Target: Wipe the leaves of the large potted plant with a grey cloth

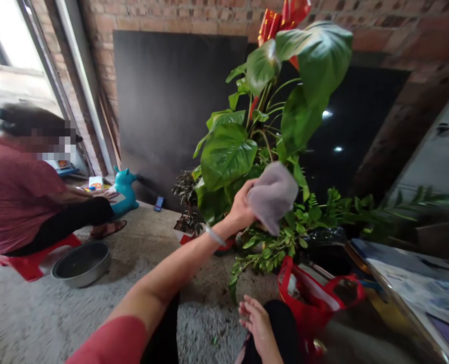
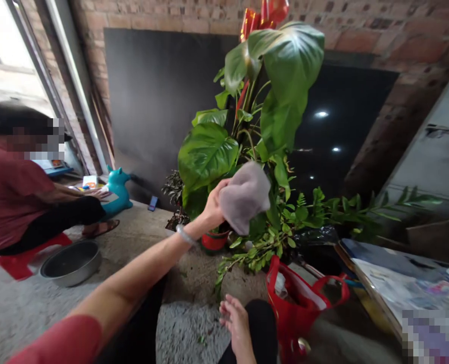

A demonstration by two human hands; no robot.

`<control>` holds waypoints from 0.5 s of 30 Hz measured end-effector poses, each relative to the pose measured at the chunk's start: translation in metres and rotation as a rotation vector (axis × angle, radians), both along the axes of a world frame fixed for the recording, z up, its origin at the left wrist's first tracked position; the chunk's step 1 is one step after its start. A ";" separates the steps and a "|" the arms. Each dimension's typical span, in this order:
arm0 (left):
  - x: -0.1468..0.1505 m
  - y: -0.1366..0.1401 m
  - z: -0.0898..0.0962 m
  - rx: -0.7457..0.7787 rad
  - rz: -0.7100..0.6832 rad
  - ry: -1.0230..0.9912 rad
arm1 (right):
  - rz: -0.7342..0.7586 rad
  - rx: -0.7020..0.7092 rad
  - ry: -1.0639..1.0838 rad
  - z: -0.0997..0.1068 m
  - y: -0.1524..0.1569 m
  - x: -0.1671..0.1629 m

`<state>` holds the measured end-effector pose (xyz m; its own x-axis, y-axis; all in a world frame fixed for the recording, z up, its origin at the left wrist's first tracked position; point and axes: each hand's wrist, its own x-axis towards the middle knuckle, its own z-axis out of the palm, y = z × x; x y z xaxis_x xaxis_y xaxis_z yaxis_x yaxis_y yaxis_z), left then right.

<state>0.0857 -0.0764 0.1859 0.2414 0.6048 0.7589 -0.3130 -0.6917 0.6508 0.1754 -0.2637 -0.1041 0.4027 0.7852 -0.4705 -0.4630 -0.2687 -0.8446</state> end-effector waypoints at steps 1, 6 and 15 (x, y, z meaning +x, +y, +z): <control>0.017 0.009 0.020 0.114 0.017 0.004 | 0.031 0.001 -0.018 -0.003 0.002 -0.002; 0.070 0.033 -0.004 0.186 0.134 0.521 | 0.105 -0.020 -0.090 -0.010 0.007 -0.008; -0.025 -0.006 -0.052 0.233 -0.143 0.794 | 0.130 -0.075 -0.043 -0.016 0.013 0.007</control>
<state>0.0611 -0.0823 0.1338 0.8192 0.3764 0.4328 0.0830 -0.8244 0.5599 0.1822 -0.2505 -0.1204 0.3214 0.7953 -0.5140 -0.3839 -0.3868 -0.8385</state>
